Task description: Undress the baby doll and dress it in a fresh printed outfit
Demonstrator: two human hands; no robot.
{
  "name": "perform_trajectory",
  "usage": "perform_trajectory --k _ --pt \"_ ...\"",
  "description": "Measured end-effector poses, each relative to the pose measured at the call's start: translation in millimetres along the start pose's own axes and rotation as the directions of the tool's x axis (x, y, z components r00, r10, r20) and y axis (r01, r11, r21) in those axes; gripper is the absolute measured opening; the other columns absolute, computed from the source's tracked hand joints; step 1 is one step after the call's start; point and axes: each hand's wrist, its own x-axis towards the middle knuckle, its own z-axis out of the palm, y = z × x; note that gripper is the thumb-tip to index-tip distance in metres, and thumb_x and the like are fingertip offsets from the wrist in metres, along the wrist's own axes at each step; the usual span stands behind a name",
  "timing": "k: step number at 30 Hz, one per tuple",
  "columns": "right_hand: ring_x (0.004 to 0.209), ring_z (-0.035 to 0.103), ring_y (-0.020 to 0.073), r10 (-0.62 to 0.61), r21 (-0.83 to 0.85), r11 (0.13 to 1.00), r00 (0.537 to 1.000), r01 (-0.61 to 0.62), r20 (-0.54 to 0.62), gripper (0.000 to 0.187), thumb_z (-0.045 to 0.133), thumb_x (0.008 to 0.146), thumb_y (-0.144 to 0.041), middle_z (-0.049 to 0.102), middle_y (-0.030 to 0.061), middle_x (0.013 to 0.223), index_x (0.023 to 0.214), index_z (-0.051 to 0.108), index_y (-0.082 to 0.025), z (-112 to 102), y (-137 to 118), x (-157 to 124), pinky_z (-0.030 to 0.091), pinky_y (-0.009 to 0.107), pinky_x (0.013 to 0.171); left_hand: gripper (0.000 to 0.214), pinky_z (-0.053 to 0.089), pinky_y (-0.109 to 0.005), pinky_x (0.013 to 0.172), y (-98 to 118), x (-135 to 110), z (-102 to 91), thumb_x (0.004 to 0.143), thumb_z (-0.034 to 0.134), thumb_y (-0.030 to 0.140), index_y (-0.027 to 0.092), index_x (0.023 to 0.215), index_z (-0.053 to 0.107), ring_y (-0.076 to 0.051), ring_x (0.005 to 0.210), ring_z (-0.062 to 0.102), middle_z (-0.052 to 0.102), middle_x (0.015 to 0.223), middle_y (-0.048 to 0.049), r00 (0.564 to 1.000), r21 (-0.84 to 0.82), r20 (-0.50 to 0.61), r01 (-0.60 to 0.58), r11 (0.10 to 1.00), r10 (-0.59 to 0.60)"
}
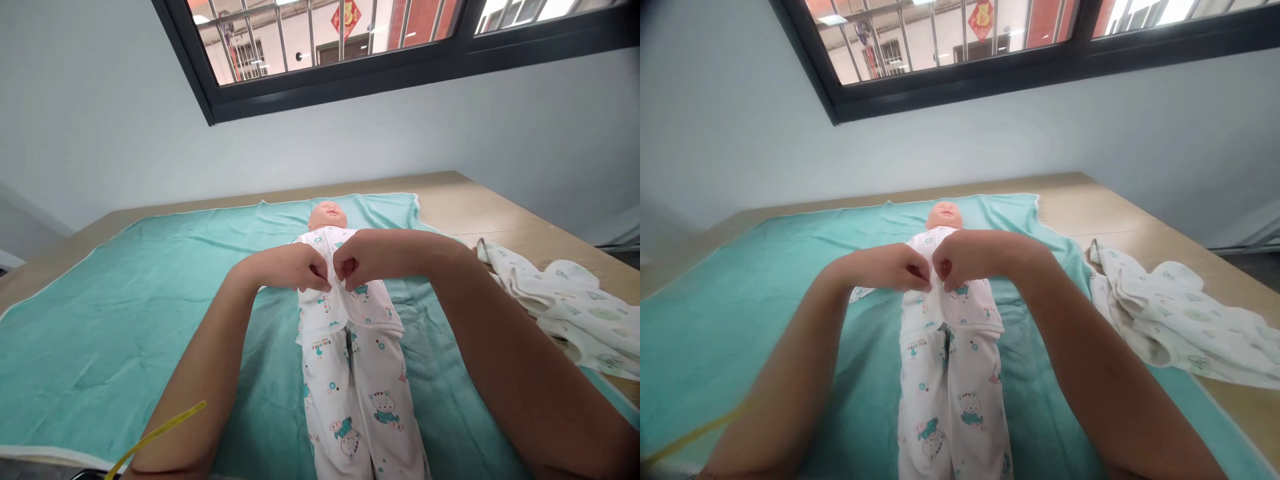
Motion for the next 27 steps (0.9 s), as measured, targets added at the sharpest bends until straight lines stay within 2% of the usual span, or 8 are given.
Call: perform_trajectory --k 3,7,11,16,19,21,25,27 --pt "0.051 0.041 0.0098 0.036 -0.059 0.998 0.999 -0.037 -0.028 0.012 0.069 0.072 -0.021 0.055 -0.0024 0.061 0.063 0.062 -0.022 6 -6 5 0.03 0.029 0.049 0.018 0.036 -0.023 0.048 1 1 1.4 0.077 0.06 0.033 0.022 0.062 0.064 -0.013 0.058 0.055 0.061 0.064 0.0003 1.0 -0.012 -0.019 -0.021 1.0 0.02" --pt "0.056 0.046 0.0111 -0.057 -0.037 0.998 0.997 0.055 -0.046 0.004 0.067 0.074 -0.021 0.06 -0.0013 0.067 0.071 0.066 -0.022 8 -1 12 0.033 0.028 0.05 0.023 0.037 -0.024 0.047 1 6 4.8 0.074 0.065 0.038 0.022 0.058 0.066 -0.014 0.052 0.055 0.06 0.059 -0.0001 1.0 -0.106 -0.005 -0.014 0.994 0.014" --pt "0.062 0.051 0.0121 -0.093 0.011 0.996 0.995 0.094 -0.042 0.011 0.06 0.079 -0.023 0.064 -0.0005 0.071 0.074 0.07 -0.022 9 9 12 0.037 0.027 0.053 0.03 0.036 -0.024 0.045 0 11 9.0 0.073 0.068 0.045 0.021 0.056 0.067 -0.013 0.05 0.054 0.059 0.056 -0.0006 1.0 -0.226 -0.022 -0.024 0.974 0.019" --pt "0.068 0.055 0.0145 -0.009 0.129 0.99 0.952 0.051 -0.306 0.014 0.059 0.083 -0.03 0.068 -0.0005 0.077 0.082 0.071 -0.024 42 11 -6 0.041 0.028 0.059 0.033 0.035 -0.023 0.045 -2 1 24.7 0.076 0.065 0.045 0.019 0.056 0.062 -0.011 0.05 0.05 0.058 0.056 0.0006 0.977 -0.328 -0.209 -0.024 0.944 -0.048" --pt "0.069 0.058 0.0159 0.184 0.328 0.945 0.846 -0.01 -0.501 0.018 0.057 0.087 -0.036 0.068 -0.0002 0.077 0.088 0.071 -0.025 73 9 -15 0.044 0.029 0.062 0.033 0.034 -0.023 0.045 -3 -7 43.5 0.079 0.061 0.045 0.019 0.06 0.062 -0.011 0.049 0.047 0.054 0.054 0.0016 0.93 -0.427 -0.335 -0.005 0.904 -0.153" --pt "0.07 0.06 0.0172 0.273 0.399 0.916 0.774 -0.029 -0.571 0.019 0.057 0.087 -0.037 0.069 -0.0001 0.077 0.086 0.071 -0.025 89 7 -17 0.045 0.031 0.064 0.029 0.036 -0.024 0.047 -3 -7 58.7 0.081 0.059 0.043 0.019 0.066 0.065 -0.012 0.052 0.049 0.057 0.057 0.0017 0.872 -0.468 -0.434 -0.004 0.884 -0.225" --pt "0.074 0.061 0.0189 0.271 0.355 0.934 0.704 -0.029 -0.657 0.017 0.06 0.087 -0.036 0.067 0.0007 0.078 0.087 0.073 -0.026 104 1 -15 0.046 0.033 0.069 0.023 0.043 -0.027 0.061 -7 1 87.3 0.085 0.057 0.037 0.02 0.079 0.071 -0.016 0.07 0.058 0.069 0.076 -0.0007 0.73 -0.408 -0.645 -0.08 0.909 -0.225" --pt "0.075 0.06 0.0185 0.246 0.316 0.948 0.689 -0.026 -0.681 0.016 0.062 0.087 -0.034 0.064 0.0012 0.079 0.093 0.075 -0.027 108 -2 -16 0.046 0.032 0.071 0.02 0.045 -0.028 0.067 -10 4 97.5 0.086 0.057 0.034 0.021 0.084 0.072 -0.016 0.074 0.06 0.07 0.081 -0.0016 0.686 -0.336 -0.706 -0.107 0.936 -0.175"
